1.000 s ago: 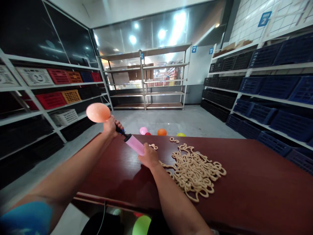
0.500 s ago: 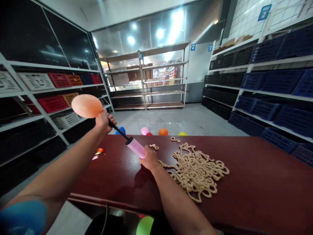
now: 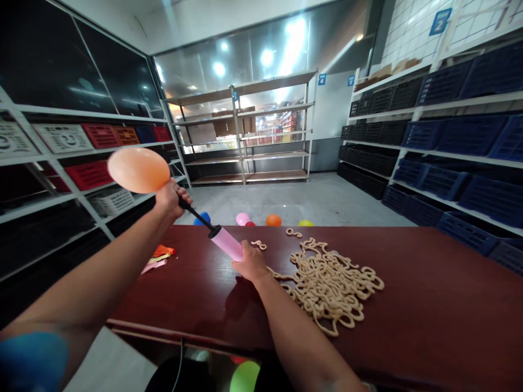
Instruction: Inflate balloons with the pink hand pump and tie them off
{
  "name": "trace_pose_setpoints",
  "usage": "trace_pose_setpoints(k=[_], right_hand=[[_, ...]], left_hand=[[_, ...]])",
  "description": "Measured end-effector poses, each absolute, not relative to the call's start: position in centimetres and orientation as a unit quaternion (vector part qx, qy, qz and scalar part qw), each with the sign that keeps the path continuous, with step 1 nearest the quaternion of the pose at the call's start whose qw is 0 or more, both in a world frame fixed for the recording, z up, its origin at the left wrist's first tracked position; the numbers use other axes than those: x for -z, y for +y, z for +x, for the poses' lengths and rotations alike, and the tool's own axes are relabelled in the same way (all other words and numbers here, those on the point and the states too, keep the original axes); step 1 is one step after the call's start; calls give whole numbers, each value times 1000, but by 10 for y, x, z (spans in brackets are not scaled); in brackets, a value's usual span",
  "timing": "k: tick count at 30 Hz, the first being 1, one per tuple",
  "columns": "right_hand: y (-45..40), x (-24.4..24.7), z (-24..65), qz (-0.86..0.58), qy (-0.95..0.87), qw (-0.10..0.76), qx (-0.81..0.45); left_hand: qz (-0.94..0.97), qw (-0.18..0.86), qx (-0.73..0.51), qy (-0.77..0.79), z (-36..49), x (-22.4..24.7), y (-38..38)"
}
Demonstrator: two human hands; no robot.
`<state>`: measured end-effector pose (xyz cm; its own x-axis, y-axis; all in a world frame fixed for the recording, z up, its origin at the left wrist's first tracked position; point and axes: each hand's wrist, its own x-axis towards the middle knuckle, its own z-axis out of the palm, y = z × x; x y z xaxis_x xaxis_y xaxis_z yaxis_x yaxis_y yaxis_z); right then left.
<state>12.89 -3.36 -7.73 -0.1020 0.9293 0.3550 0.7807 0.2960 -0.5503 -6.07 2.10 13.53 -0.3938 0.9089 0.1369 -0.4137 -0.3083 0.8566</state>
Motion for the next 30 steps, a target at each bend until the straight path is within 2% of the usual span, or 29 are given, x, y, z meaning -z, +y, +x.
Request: trace_pose_setpoints(k=[3,6,14,18,21,27,30], right_hand=[[-34,80,128,-581,-732,331,-131],[-34,85,127,-581,-733,324,-142],[-32,93,129,-590,-736,308,-121],[-32,89,130,-582,-744,311,-106],[-32,84,129,-582,-744,318,-87],[-33,76,129,-587,-733,338,-63],[-32,77,131,-595,-729,329,-76]], left_hand=[[315,446,-752,369,-80,-163,24],[310,452,-751,369,-82,-161,25],[284,499,-718,393,-27,-71,16],[268,510,-714,397,-11,-52,11],[278,509,-716,388,-21,-66,12],[306,470,-739,373,-68,-136,22],[309,450,-757,359,-82,-157,27]])
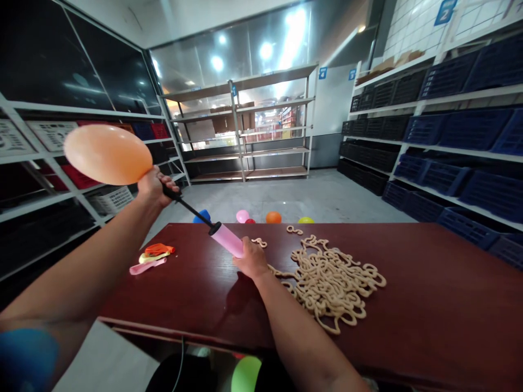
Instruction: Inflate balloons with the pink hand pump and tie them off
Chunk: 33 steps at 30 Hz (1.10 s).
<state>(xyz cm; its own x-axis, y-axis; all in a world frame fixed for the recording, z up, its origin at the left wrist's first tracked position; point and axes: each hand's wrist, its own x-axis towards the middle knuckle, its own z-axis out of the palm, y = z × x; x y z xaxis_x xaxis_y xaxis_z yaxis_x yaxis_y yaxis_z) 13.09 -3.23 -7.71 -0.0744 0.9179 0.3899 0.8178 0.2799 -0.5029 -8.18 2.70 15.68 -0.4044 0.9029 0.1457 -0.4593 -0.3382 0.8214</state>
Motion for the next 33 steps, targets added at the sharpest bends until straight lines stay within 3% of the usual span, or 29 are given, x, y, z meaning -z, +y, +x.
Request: trace_pose_setpoints(k=[3,14,18,27,33], right_hand=[[-32,81,132,-595,-730,318,-108],[-32,86,130,-597,-732,310,-112],[-34,80,130,-603,-725,311,-118],[-36,76,128,-591,-727,323,-130],[-35,85,128,-591,-726,321,-145]], left_hand=[[300,445,-759,367,-79,-149,29],[264,495,-714,419,-7,-53,16],[281,483,-720,411,-16,-70,16],[314,428,-755,385,-82,-160,30],[295,455,-745,387,-66,-136,34]])
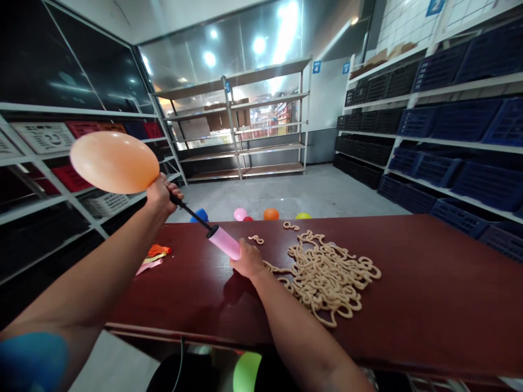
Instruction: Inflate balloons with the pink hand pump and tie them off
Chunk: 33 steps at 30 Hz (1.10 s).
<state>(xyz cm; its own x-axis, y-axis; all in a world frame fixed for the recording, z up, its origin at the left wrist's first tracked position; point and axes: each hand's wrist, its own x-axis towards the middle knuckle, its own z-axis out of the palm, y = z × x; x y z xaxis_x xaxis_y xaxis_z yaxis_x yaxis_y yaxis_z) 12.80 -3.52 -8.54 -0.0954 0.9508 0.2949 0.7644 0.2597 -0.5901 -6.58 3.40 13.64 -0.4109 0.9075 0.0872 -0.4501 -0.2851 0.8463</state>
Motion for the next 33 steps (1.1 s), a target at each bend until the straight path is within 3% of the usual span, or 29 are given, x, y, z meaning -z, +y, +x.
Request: trace_pose_setpoints(k=[10,23,33], right_hand=[[-32,87,129,-593,-730,312,-132],[-34,80,128,-581,-734,323,-136],[-31,90,129,-595,-732,312,-118]], left_hand=[[271,504,-705,420,-8,-53,18],[311,440,-753,376,-85,-160,28],[299,499,-702,410,-17,-73,22]])
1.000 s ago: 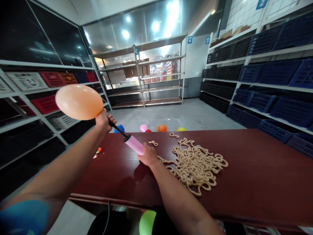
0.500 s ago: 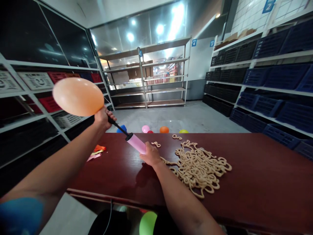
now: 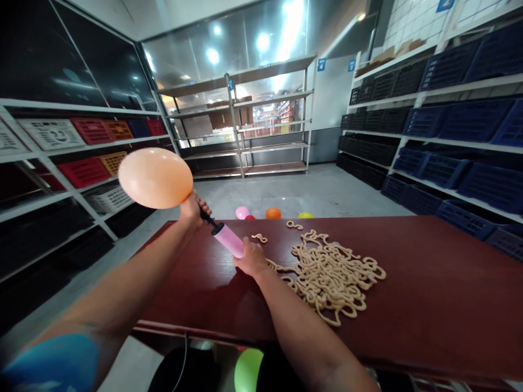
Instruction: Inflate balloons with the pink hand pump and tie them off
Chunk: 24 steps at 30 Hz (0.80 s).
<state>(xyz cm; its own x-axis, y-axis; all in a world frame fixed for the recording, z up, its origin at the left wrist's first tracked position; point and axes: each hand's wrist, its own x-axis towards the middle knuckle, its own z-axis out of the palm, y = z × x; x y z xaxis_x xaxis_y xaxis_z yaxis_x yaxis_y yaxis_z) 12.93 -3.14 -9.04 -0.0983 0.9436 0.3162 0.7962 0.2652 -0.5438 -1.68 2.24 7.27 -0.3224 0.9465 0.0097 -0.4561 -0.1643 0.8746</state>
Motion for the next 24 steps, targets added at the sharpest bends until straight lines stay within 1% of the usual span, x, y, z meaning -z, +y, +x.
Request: trace_pose_setpoints(k=[3,5,7,13,16,19,24], right_hand=[[-31,88,130,-585,-738,316,-115],[-32,86,130,-579,-739,326,-110],[-33,82,129,-578,-737,331,-111],[-36,76,129,-574,-734,338,-134],[-35,80,128,-581,-732,326,-144],[-35,84,127,-590,-731,310,-147],[-34,86,126,-591,-736,301,-136]], left_hand=[[284,514,-696,413,-7,-55,17],[285,511,-700,409,-10,-57,16],[297,502,-705,402,-20,-71,16],[318,469,-730,381,-63,-139,24],[309,464,-742,372,-74,-152,27],[300,469,-740,378,-71,-140,30],[284,502,-715,395,-41,-91,28]])
